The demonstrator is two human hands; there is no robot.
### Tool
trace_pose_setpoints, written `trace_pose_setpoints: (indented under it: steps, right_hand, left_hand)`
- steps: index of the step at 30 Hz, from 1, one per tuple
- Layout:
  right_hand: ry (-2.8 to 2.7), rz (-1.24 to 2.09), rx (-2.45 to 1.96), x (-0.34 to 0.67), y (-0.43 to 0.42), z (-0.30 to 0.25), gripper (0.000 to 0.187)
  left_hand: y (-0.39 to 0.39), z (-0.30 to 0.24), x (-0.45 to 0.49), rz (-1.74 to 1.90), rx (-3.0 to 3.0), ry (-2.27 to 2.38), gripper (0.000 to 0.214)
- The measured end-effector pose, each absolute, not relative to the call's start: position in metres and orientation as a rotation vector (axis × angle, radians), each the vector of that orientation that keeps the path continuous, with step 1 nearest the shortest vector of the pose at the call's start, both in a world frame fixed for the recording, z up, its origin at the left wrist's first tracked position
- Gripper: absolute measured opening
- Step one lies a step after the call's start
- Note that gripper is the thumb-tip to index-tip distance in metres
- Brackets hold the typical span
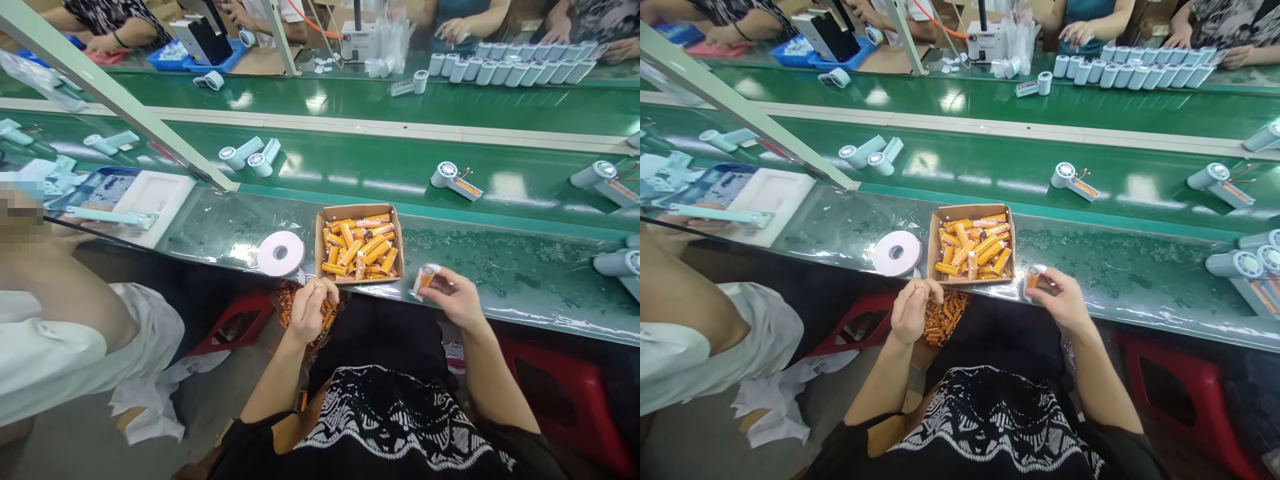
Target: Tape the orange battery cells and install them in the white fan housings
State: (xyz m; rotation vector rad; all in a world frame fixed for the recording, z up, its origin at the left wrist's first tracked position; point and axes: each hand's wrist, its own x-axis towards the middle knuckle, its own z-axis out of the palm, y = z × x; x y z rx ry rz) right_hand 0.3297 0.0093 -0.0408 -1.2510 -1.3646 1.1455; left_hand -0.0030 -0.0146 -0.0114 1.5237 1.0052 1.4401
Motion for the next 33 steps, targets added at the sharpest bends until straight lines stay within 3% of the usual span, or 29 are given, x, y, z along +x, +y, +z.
trace_pose_setpoints:
  steps: [4,7,9,12,15,18,21,25,30,33]
  right_hand:
    - [-1.111,0.979,-1.401,0.368,0.022,-0.047,0.059]
    - [-1.012,0.883,-1.424,0.385,0.023,-0.051,0.056]
    - [-0.971,0.866,-1.428,0.39,0.02,-0.055,0.054]
    - [-0.917,0.879,-1.447,0.392,0.017,-0.062,0.056]
    - [-0.838,0.906,-1.464,0.39,0.017,-0.071,0.058]
    - [-0.789,0.951,-1.498,0.391,0.018,-0.08,0.059]
    - [-0.794,0.972,-1.5,0.395,0.018,-0.086,0.067]
    - [-0.784,0.941,-1.448,0.399,0.013,-0.088,0.087]
    - [-0.772,0.938,-1.432,0.404,0.009,-0.091,0.058]
    - [-0.777,0.945,-1.444,0.407,0.009,-0.092,0.053]
  left_hand:
    - [-0.017,-0.032,-0.023,0.875,1.775,1.127,0.044]
    - [-0.02,-0.062,-0.031,0.308,1.942,1.13,0.028]
    - [-0.025,-0.072,-0.035,0.145,2.01,1.185,0.02]
    - [-0.027,-0.059,-0.046,0.28,1.98,1.043,0.024]
    - [0.005,-0.019,-0.065,0.53,1.834,0.859,0.047]
    - [0.088,0.017,-0.089,0.695,1.827,1.297,0.047]
    - [0.2,0.032,-0.111,0.687,1.819,1.819,0.025]
    - [0.314,0.025,-0.124,0.5,1.774,2.255,0.039]
    - [0.373,0.007,-0.124,0.109,1.693,2.49,0.043]
    - [0.388,0.003,-0.123,-0.014,1.72,2.534,0.047]
